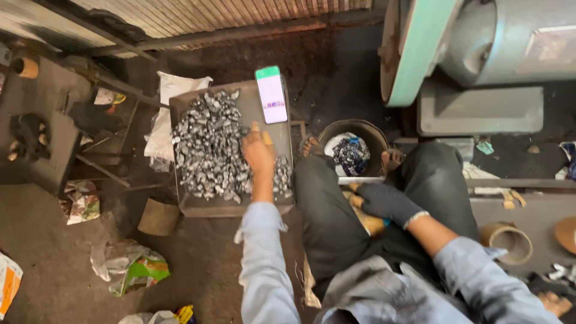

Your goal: The person sits on the floor and grinds small metal castings one at a time against a running bench grinder, producing sparks, then places the finished piece into a tray filled with similar ground pieces and picks up the next rough piece from a container.

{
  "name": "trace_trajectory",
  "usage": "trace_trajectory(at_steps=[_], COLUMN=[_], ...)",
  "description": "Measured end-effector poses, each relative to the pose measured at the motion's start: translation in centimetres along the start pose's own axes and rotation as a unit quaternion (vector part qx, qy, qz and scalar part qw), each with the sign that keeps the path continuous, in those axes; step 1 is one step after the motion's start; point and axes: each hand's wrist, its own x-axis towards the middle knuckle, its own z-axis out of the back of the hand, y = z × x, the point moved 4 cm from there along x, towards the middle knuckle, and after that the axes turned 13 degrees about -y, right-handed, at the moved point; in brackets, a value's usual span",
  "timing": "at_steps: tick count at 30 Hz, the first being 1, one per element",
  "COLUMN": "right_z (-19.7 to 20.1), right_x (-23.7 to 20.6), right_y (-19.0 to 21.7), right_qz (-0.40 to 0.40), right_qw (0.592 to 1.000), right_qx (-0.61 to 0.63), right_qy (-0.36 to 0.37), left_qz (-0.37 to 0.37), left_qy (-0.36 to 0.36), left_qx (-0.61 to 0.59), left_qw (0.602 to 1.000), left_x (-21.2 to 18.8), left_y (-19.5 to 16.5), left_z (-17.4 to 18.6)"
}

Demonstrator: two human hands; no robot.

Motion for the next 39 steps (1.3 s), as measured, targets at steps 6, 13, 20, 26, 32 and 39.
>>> trace_trajectory(at_steps=[6,13,20,26,32,39], right_z=[-0.3,-0.5,1.2,2.2,1.7,3.1], right_x=[0.6,0.5,1.0,0.4,-1.0,-4.7], right_y=[-0.6,-0.9,0.3,0.7,-1.5,-6.3], right_qz=[-0.030,-0.056,0.064,-0.008,-0.188,-0.202], right_qw=[0.999,0.996,0.998,0.998,0.727,0.731], right_qx=[-0.013,-0.022,-0.019,0.046,0.660,0.627], right_qy=[0.024,0.063,0.001,-0.047,-0.037,-0.178], left_qz=[-0.082,-0.067,0.216,0.294,0.500,0.554], left_qy=[0.081,0.049,-0.090,-0.111,-0.038,0.311], left_qx=[0.107,0.049,-0.235,-0.250,-0.582,-0.668], left_qw=[0.988,0.995,0.943,0.916,0.640,0.388], left_x=[3.3,1.1,-2.1,-11.3,-20.8,-25.7], left_y=[5.8,7.4,6.3,0.5,-12.4,-23.0], left_z=[-5.0,-5.1,0.2,8.3,4.0,-3.5])
